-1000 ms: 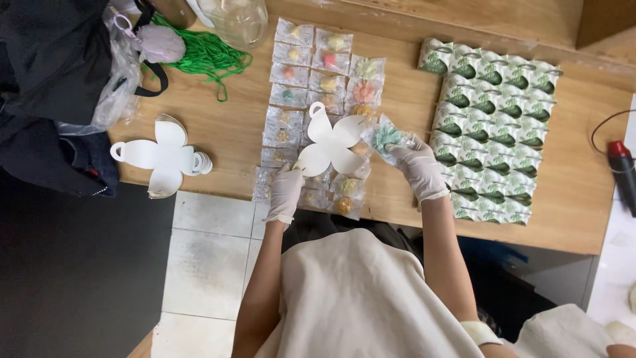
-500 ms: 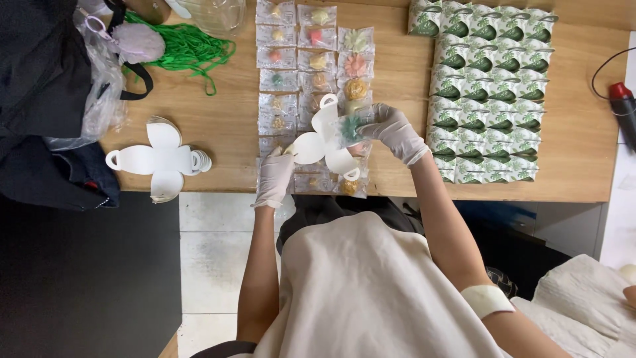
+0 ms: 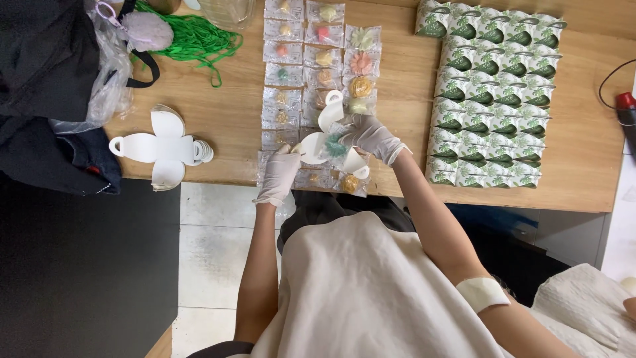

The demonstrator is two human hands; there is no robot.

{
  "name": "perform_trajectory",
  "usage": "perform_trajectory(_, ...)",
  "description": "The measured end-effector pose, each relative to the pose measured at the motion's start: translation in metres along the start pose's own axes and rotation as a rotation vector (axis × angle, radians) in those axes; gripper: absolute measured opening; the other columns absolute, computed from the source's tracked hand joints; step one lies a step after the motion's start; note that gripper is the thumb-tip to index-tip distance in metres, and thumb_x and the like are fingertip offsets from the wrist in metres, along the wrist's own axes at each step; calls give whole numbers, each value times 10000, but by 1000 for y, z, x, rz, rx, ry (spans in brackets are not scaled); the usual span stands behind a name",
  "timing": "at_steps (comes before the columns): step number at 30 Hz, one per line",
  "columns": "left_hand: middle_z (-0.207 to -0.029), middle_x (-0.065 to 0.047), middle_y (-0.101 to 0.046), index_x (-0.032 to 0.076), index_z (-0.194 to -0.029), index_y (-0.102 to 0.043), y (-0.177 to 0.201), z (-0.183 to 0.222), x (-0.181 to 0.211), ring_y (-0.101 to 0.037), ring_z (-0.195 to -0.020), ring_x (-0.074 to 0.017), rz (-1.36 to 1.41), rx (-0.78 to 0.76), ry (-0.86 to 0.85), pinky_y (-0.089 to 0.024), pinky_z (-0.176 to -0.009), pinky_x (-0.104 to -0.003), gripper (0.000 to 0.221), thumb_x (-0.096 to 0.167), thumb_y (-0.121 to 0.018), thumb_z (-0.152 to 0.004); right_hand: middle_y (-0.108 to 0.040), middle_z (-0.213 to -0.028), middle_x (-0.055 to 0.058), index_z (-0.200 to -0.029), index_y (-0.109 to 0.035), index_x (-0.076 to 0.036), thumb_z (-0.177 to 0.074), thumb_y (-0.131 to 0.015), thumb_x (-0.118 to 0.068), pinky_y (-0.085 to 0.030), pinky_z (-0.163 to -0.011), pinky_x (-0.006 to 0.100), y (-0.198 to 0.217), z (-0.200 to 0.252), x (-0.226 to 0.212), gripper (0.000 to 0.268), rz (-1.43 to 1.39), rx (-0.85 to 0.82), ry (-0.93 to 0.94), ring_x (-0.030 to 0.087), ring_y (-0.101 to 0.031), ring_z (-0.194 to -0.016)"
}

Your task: The person picks up small flower-shaped items wrapped in clear plastic from a tray on the table, wraps each one in green leaf-patterned paper, and places the wrapped items into a white paper box, building up a stack of finished wrapped pieces.

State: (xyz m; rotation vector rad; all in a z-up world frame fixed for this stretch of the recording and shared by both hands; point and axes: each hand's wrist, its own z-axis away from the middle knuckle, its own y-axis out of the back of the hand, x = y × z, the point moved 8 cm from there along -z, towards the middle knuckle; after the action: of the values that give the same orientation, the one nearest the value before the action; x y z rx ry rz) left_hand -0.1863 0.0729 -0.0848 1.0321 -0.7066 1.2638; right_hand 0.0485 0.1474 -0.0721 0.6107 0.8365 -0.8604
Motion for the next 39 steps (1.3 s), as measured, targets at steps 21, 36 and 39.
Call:
perform_trajectory(21, -828, -154, -701, 39, -998, -664, -142, 13, 53, -685, -768, -250, -268, -285, -64, -522, -714, -385, 232, 219, -577, -880, -764, -948, 23, -1196, -695, -57, -853, -687, -26, -475, -459, 300, 114, 146, 27, 345, 3, 259, -238, 123, -615, -631)
perform_trajectory(36, -1002, -248, -715, 67, -1105, -652, -168, -2, 25, -681, -944, -444, -824, -256, -186, -511, -835, -553, 331, 293, -533, -895, -728, -882, 24, -1129, -729, -69, -822, -717, -73, -519, -642, 273, 102, 108, 69, 306, 163, 166, -227, 127, -650, -731)
perform_trajectory(39, -1028, -240, -707, 64, -1057, -644, -153, 16, 44, -671, -966, -441, -765, -254, -188, -511, -836, -533, 300, 307, -540, -917, -741, -937, -8, -1127, -715, -50, -852, -722, -66, -529, -761, 223, 121, 107, 45, 275, -122, 189, -65, 83, -669, -826)
